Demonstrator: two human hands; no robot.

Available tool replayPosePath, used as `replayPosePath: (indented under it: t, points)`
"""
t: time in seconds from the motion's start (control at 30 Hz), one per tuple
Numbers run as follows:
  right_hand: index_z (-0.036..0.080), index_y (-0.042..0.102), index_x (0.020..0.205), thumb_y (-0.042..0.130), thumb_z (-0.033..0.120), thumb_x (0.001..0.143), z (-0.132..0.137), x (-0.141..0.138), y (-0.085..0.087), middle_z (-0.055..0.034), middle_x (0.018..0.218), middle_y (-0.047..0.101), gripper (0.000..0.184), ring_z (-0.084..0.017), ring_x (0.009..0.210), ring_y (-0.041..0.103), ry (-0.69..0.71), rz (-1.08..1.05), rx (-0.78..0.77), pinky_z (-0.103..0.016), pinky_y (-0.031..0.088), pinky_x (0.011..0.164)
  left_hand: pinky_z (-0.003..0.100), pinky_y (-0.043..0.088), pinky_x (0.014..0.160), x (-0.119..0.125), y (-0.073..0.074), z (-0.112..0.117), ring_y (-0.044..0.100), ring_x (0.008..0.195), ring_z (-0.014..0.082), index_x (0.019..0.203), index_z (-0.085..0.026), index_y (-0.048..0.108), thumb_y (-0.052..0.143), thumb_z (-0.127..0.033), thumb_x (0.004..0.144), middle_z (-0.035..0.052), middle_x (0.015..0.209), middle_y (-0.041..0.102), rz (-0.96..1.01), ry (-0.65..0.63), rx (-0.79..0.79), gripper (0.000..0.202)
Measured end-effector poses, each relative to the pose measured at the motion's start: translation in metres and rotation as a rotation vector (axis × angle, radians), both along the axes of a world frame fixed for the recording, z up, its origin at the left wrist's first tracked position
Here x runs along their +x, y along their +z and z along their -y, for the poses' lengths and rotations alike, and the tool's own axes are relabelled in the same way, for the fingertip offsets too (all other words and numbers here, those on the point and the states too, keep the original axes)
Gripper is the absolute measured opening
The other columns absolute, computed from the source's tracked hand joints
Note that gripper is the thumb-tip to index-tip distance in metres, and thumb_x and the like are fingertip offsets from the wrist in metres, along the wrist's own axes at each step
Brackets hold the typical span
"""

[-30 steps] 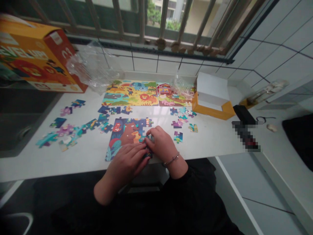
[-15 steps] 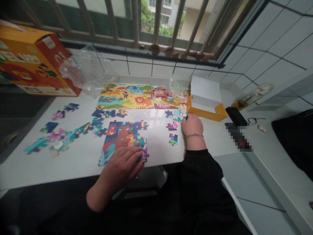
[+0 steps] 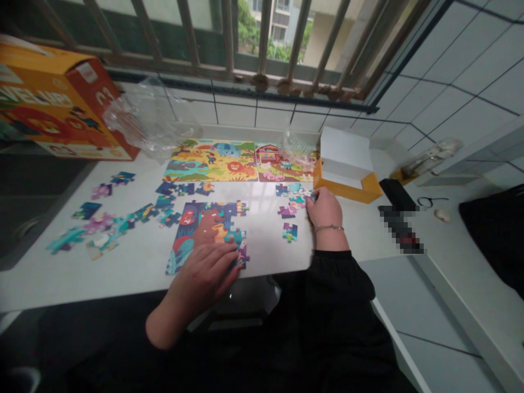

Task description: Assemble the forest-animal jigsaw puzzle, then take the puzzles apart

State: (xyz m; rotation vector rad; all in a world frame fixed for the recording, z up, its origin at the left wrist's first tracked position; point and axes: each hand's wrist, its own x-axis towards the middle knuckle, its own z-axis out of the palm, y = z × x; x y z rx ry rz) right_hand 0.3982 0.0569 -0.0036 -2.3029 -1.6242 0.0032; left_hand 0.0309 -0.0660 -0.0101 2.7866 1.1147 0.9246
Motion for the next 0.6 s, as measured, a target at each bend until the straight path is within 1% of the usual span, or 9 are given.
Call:
replayPosePath:
  t: [0.1,0.17,0.23,0.33,0.4,0.47,0.53,0.6]
  points:
    - [0.012,0.07,0.127,0.075,0.039,0.089,0.004,0.004,-0.005,-0.0209,0.121,0.075,0.047,-0.035,0.112,0.067,0.008,-0.058,0.091,-0.043,0.052,0.097,0.047,0.06,0.095,0.0,-0.001,0.0,0.076,0.111,0.03,0.119,-0.017,0.072,0.066,-0.027,0.107,0.0123,0.124,0.081,-0.005,0.003,-0.004,0.017]
    - [0.012,0.071,0.131,0.077,0.042,0.084,0.007,0.006,-0.007,-0.0186,0.116,0.075,0.056,-0.033,0.106,0.066,0.021,-0.11,0.153,-0.044,0.052,0.095,0.047,0.06,0.094,-0.001,-0.002,0.0,0.076,0.11,0.0297,0.118,-0.017,0.072,0.066,-0.026,0.107,0.012,0.122,0.081,-0.006,0.004,-0.006,0.016]
    - [0.015,0.074,0.129,0.073,0.044,0.085,0.009,0.007,-0.008,-0.013,0.104,0.075,0.053,-0.03,0.094,0.066,0.026,-0.193,0.188,-0.042,0.052,0.088,0.047,0.06,0.093,0.0,-0.002,0.001,0.076,0.11,0.0298,0.117,-0.017,0.072,0.066,-0.026,0.107,0.0119,0.122,0.081,-0.007,0.005,-0.007,0.015]
    - [0.019,0.078,0.112,0.064,0.049,0.09,0.011,0.008,-0.008,-0.0063,0.086,0.073,0.04,-0.024,0.077,0.062,-0.006,-0.341,0.249,-0.038,0.05,0.078,0.048,0.059,0.094,0.0,-0.002,0.001,0.076,0.11,0.0302,0.118,-0.017,0.072,0.066,-0.026,0.106,0.0117,0.122,0.081,-0.012,0.007,-0.01,0.015]
    - [0.019,0.077,0.1,0.066,0.052,0.088,0.012,0.005,-0.006,-0.005,0.082,0.072,0.037,-0.021,0.072,0.061,-0.026,-0.471,0.314,-0.036,0.05,0.073,0.048,0.059,0.095,0.0,-0.002,0.001,0.076,0.11,0.0302,0.119,-0.017,0.071,0.067,-0.025,0.106,0.0114,0.123,0.081,-0.011,0.011,-0.014,0.016]
    - [0.019,0.072,0.092,0.073,0.055,0.082,0.014,-0.002,-0.004,-0.0034,0.079,0.07,0.037,-0.018,0.068,0.06,-0.023,-0.636,0.354,-0.032,0.049,0.067,0.048,0.06,0.095,0.0,-0.003,0.001,0.076,0.11,0.03,0.119,-0.017,0.071,0.067,-0.025,0.106,0.0111,0.122,0.081,-0.007,0.011,-0.014,0.016]
    - [0.02,0.068,0.092,0.082,0.056,0.076,0.019,-0.014,-0.002,-0.0005,0.076,0.068,0.042,-0.016,0.064,0.058,0.005,-0.822,0.344,-0.028,0.047,0.06,0.048,0.06,0.095,0.0,-0.003,0.001,0.076,0.11,0.03,0.119,-0.017,0.071,0.067,-0.025,0.105,0.0112,0.122,0.081,-0.007,0.009,-0.011,0.017]
    - [0.02,0.067,0.105,0.088,0.054,0.071,0.028,-0.03,0.0,0.0018,0.079,0.067,0.052,-0.014,0.062,0.06,0.08,-1.009,0.278,-0.026,0.047,0.057,0.048,0.06,0.095,0.0,-0.003,0.001,0.076,0.111,0.03,0.12,-0.017,0.071,0.068,-0.025,0.105,0.0116,0.124,0.081,-0.01,0.009,-0.01,0.018]
